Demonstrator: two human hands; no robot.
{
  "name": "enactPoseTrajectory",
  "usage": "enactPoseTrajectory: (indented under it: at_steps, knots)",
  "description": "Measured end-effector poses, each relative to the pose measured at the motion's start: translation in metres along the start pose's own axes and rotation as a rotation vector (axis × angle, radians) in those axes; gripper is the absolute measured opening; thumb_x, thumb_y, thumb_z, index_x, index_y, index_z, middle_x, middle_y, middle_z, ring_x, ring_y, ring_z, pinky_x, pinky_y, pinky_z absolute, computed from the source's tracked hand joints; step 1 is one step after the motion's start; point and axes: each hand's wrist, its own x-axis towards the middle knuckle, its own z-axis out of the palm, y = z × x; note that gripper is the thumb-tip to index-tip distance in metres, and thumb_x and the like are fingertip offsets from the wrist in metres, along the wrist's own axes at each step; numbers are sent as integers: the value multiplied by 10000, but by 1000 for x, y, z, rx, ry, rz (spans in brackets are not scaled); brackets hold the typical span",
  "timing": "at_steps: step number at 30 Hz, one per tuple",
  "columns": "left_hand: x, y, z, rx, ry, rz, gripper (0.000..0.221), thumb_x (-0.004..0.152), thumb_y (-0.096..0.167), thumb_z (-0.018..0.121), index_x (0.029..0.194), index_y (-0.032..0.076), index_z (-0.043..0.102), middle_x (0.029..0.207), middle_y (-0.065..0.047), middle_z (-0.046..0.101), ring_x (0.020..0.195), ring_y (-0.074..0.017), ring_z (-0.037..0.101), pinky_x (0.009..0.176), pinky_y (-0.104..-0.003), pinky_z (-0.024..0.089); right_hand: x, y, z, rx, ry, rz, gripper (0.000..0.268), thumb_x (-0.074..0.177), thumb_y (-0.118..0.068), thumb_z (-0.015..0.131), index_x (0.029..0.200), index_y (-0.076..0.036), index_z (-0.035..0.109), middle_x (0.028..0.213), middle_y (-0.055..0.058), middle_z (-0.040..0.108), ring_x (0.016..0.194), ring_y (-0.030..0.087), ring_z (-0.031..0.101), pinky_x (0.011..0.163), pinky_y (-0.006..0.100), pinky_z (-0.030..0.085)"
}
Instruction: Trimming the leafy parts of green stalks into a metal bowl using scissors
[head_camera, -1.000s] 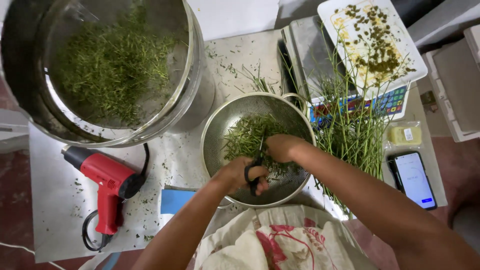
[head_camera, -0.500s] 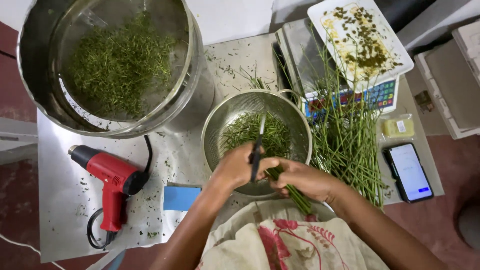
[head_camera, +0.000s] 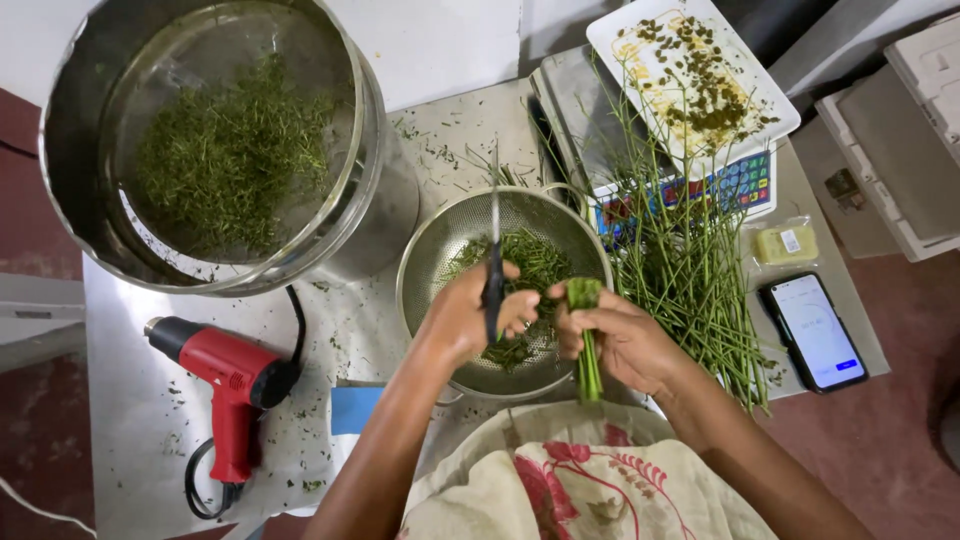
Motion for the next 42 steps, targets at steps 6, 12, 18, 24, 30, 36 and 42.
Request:
enactPoseTrajectory:
  at_steps: [6, 12, 18, 24, 30, 36, 42]
  knots:
    - [-4, -47, 12, -80, 109, -29, 565, 821, 231, 844, 1286, -12, 637, 917, -235, 782, 699, -230, 774, 692, -347, 651, 5, 7, -7, -119, 125, 8, 489, 988, -81, 527, 1448, 26, 402, 909, 96, 498, 738, 178, 573, 718, 375, 551]
    - [2, -7, 8, 240, 130, -28, 707, 816, 415, 831, 1421, 150, 576, 1116, -73, 795, 797, -250, 765, 808, -369, 571, 1, -4, 43, -269, 68, 60, 812, 966, 49, 456, 1600, -87, -33, 878, 105, 456, 667, 177, 483, 641, 323, 497]
    - [6, 19, 26, 328, -47, -60, 542, 805, 366, 835, 1257, 156, 625, 869, -95, 749, 699, -308, 762, 833, -432, 566, -4, 33, 16, -284, 73, -21, 947, 920, 161, 488, 1631, -121, -71, 1068, 171, 557, 830, 225, 618, 653, 292, 580]
    - [13, 17, 41, 526, -87, -23, 652, 823, 326, 747, 1423, 250, 506, 927, -185, 754, 971, -448, 723, 866, -533, 541, -14, 17, 22, -134, 72, -18, 906, 916, 143, 552, 1642, -137, 88, 944, 90, 572, 701, 204, 655, 649, 277, 559]
    - [8, 20, 48, 543, -174, 9, 665, 824, 371, 771, 1398, 202, 480, 976, -221, 739, 1008, -494, 686, 900, -576, 509, -20, 36, 1, -9, 40, -21, 874, 912, 182, 500, 1632, -191, 174, 926, 143, 594, 748, 270, 662, 673, 330, 551]
    - [12, 2, 47, 486, -125, 27, 599, 875, 354, 710, 1406, 227, 462, 959, -209, 738, 1009, -488, 685, 888, -563, 509, -6, 42, -1, 26, 52, 30, 780, 895, 121, 618, 1577, -138, 342, 923, 174, 638, 729, 297, 688, 668, 377, 587]
    - [15, 1, 40, 621, -59, -179, 558, 962, 390, 662, 1424, 245, 384, 909, 7, 699, 787, -185, 695, 634, -366, 587, -19, 27, 4, -531, -63, 350, 412, 932, -408, 653, 1232, -127, 665, 1097, 0, 739, 990, 107, 669, 889, 263, 542]
